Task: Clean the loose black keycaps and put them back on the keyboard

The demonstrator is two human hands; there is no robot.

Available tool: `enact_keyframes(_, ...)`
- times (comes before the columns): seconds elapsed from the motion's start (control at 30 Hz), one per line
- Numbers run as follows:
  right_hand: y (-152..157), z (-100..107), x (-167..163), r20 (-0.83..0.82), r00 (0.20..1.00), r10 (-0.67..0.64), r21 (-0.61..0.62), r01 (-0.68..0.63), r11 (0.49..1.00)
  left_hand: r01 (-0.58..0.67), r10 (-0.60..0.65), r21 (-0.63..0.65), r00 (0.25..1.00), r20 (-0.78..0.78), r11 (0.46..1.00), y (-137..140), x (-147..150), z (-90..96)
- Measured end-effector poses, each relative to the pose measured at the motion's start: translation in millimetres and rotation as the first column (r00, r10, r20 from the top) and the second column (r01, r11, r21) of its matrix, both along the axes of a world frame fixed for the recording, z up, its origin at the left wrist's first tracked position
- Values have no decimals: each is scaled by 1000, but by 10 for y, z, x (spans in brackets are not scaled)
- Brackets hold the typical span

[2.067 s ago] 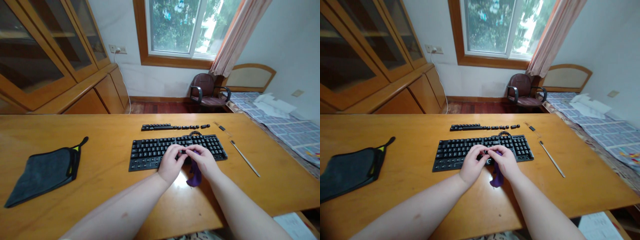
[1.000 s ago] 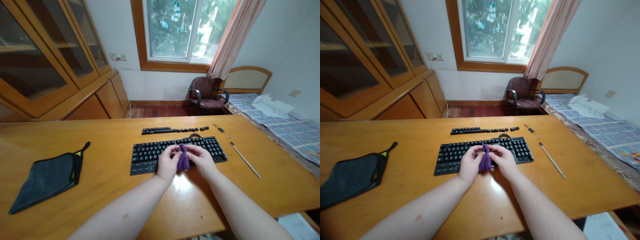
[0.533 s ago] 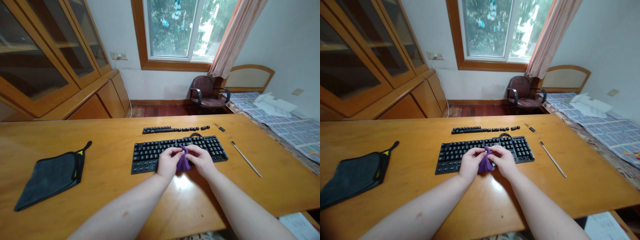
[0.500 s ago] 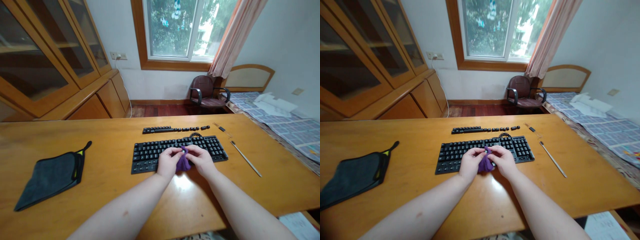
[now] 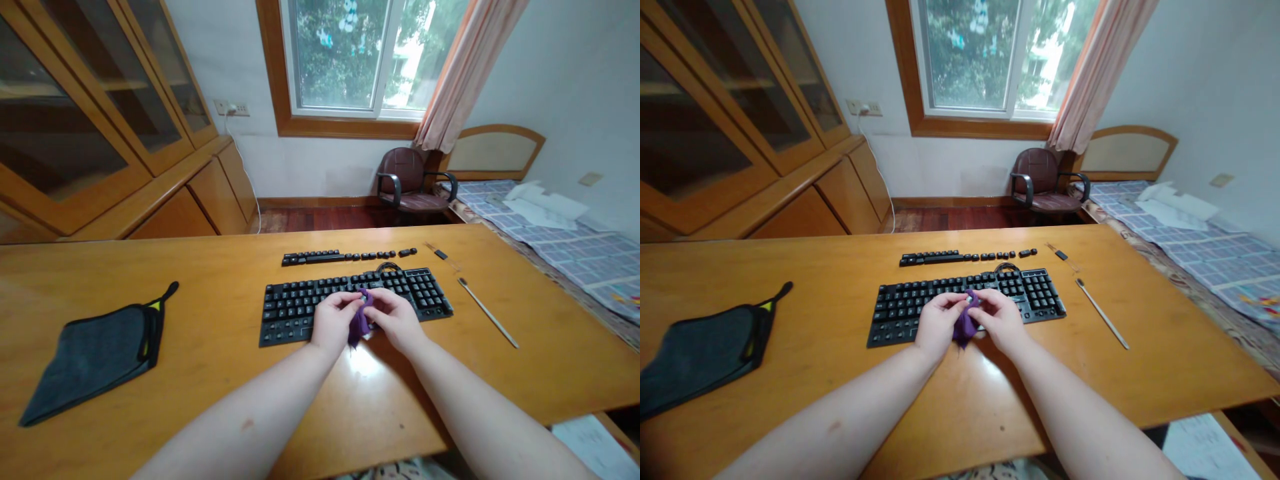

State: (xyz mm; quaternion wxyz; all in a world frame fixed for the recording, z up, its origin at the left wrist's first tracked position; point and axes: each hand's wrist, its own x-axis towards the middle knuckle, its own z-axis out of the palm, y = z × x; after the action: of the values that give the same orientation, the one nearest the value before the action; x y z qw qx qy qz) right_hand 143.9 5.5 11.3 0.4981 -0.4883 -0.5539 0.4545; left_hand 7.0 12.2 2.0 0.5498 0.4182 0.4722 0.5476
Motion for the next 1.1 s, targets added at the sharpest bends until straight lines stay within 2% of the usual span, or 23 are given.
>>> enact_keyframes(0.13,-22,29,1,74,996,-46,49,42,998,15,-15,-11,1000,-18,1000,-1,-4,29)
enact_keyframes(0.3,-31,79,10,90,986,-142,119,131,984,29,-28,-26,999,20,999,1,-1,40)
enact_keyframes(0.43,-23,65,6,64,987,-149,79,144,986,52,-53,15,997,57,999,-17,21,52)
enact_keyframes(0.6,-21,47,5,29,994,-101,33,100,994,49,-54,52,992,113,997,-39,44,76)
enact_keyframes(0.73,-19,72,8,-16,993,-113,4,113,994,67,-70,76,997,44,995,-25,24,60)
enact_keyframes(0.83,-12,81,9,6,993,-118,75,118,990,78,-65,195,995,-72,978,-12,-2,38)
enact_keyframes(0.9,-11,70,13,27,993,-113,80,110,991,76,-46,251,991,-123,965,-9,-14,30)
enact_keyframes(1.1,-15,25,29,92,992,-86,91,77,993,102,-63,281,987,-145,954,-12,-18,28)
